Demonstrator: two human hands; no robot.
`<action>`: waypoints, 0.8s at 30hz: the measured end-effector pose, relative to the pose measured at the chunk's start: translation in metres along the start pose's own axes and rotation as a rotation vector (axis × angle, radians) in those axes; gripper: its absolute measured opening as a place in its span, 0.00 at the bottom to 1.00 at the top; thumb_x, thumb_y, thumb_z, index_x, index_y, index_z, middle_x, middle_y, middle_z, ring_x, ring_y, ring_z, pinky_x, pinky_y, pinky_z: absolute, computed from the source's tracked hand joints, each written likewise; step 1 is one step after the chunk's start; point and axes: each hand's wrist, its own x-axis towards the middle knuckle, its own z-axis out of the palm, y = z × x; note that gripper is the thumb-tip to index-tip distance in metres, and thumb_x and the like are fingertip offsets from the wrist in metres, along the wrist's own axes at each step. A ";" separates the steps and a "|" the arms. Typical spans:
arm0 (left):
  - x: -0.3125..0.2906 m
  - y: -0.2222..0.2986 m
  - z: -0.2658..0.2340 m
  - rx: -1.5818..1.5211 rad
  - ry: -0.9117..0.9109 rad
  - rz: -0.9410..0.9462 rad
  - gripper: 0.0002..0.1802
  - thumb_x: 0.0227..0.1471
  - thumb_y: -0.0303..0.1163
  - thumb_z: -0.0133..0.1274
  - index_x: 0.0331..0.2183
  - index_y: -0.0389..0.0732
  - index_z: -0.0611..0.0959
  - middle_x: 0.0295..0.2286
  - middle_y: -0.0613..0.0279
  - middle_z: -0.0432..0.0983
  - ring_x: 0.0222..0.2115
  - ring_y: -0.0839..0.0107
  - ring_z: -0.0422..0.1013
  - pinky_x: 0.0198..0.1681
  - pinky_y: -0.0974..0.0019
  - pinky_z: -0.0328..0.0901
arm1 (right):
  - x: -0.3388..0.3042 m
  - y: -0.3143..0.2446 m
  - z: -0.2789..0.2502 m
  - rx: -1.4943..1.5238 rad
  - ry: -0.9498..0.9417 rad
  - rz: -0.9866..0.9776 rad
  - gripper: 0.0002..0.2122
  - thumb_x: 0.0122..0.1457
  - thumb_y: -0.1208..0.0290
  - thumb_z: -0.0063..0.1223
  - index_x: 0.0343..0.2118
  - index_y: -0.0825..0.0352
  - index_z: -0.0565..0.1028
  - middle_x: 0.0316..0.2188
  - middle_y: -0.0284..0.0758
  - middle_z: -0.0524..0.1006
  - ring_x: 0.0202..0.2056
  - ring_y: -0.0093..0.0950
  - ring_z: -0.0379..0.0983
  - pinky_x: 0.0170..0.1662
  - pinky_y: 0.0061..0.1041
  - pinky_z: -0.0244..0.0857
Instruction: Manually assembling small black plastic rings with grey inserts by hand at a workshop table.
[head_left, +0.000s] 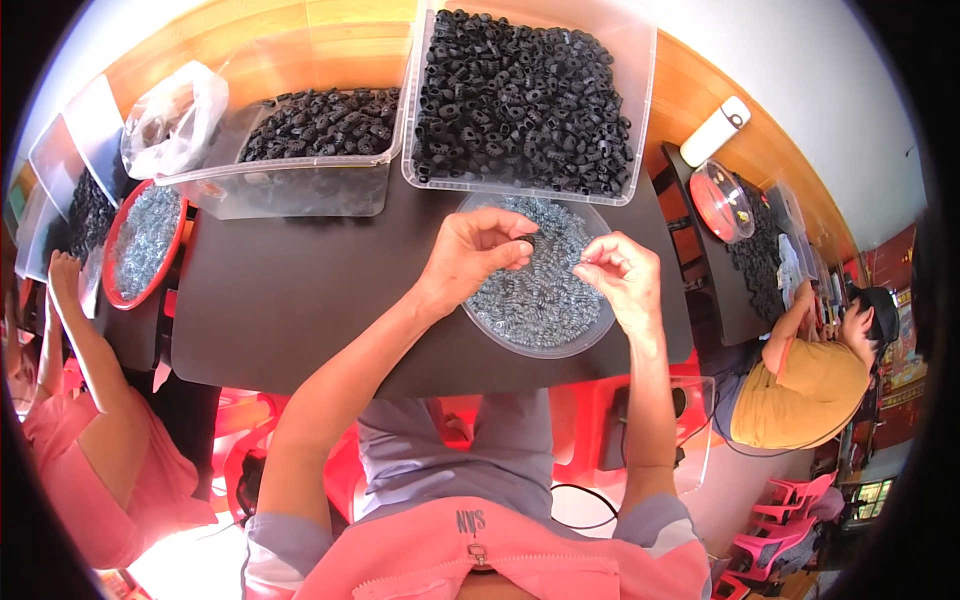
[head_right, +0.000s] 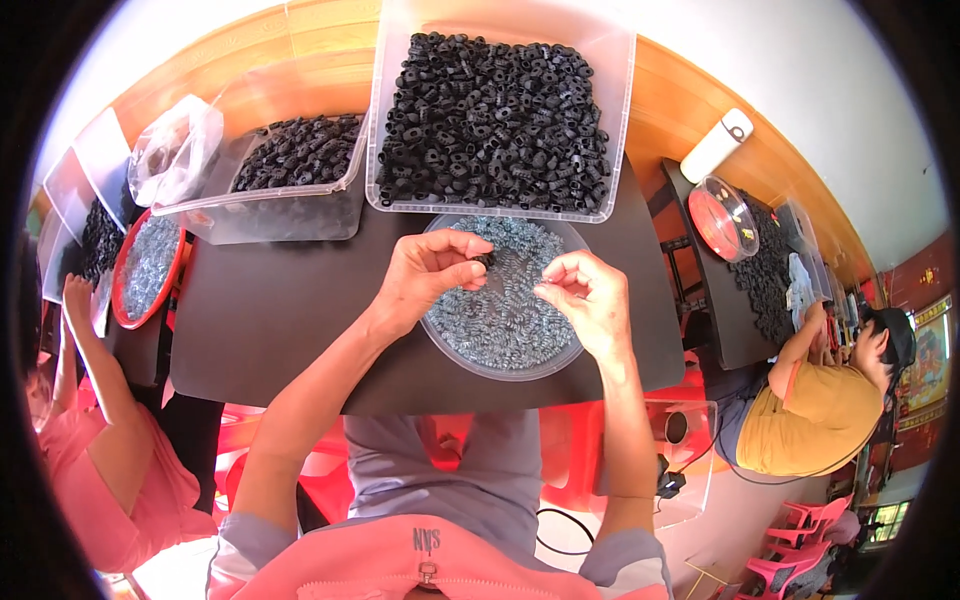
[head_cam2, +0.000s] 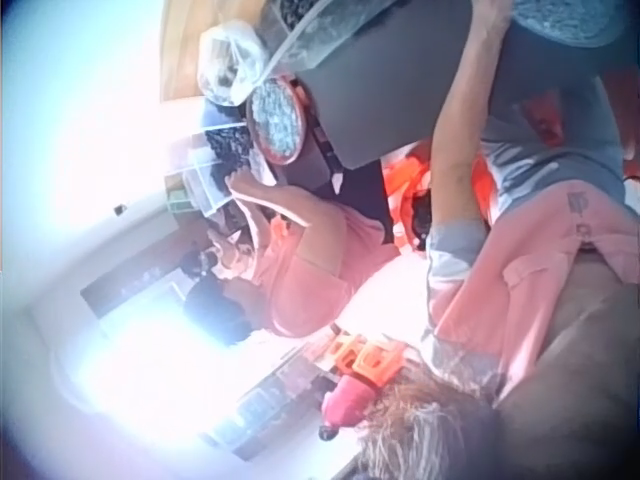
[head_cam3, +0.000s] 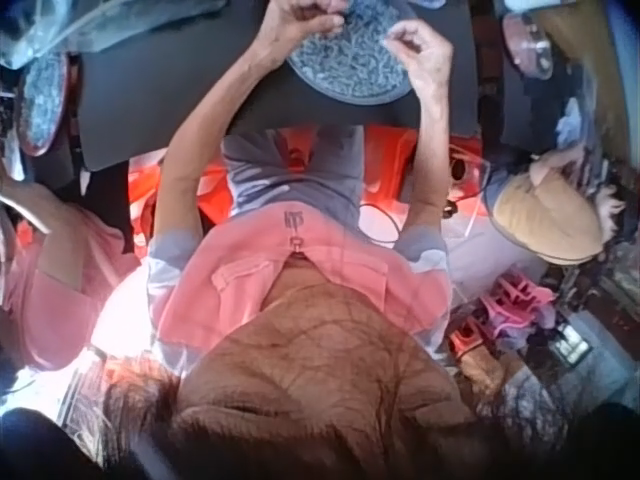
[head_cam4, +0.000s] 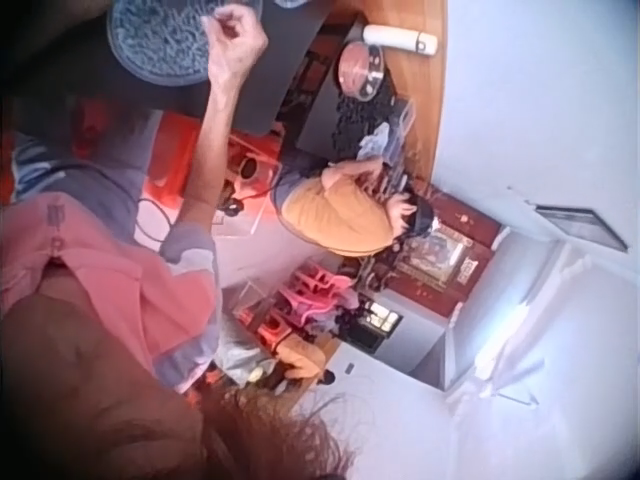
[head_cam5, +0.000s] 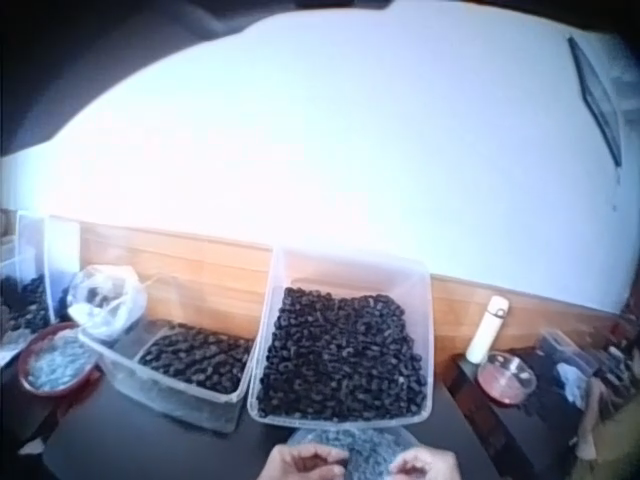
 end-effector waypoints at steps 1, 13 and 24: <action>-0.001 0.000 -0.001 -0.010 -0.014 -0.011 0.08 0.48 0.19 0.55 0.35 0.32 0.79 0.28 0.63 0.76 0.28 0.77 0.73 0.34 0.73 0.70 | 0.001 -0.001 0.007 0.132 0.040 0.000 0.08 0.46 0.85 0.60 0.29 0.71 0.74 0.25 0.31 0.75 0.27 0.17 0.72 0.30 0.15 0.67; -0.002 -0.001 -0.005 0.093 -0.056 -0.033 0.10 0.46 0.18 0.57 0.35 0.33 0.78 0.31 0.61 0.76 0.33 0.74 0.74 0.38 0.71 0.70 | 0.009 -0.009 0.055 0.365 0.162 -0.013 0.05 0.50 0.80 0.59 0.30 0.72 0.76 0.28 0.32 0.76 0.29 0.20 0.73 0.29 0.16 0.69; -0.001 -0.007 -0.002 0.125 -0.037 0.016 0.08 0.44 0.19 0.58 0.31 0.33 0.79 0.28 0.65 0.75 0.28 0.80 0.72 0.33 0.76 0.68 | 0.000 -0.015 0.066 0.083 0.268 -0.260 0.05 0.49 0.83 0.59 0.28 0.72 0.74 0.28 0.33 0.75 0.28 0.19 0.73 0.31 0.17 0.70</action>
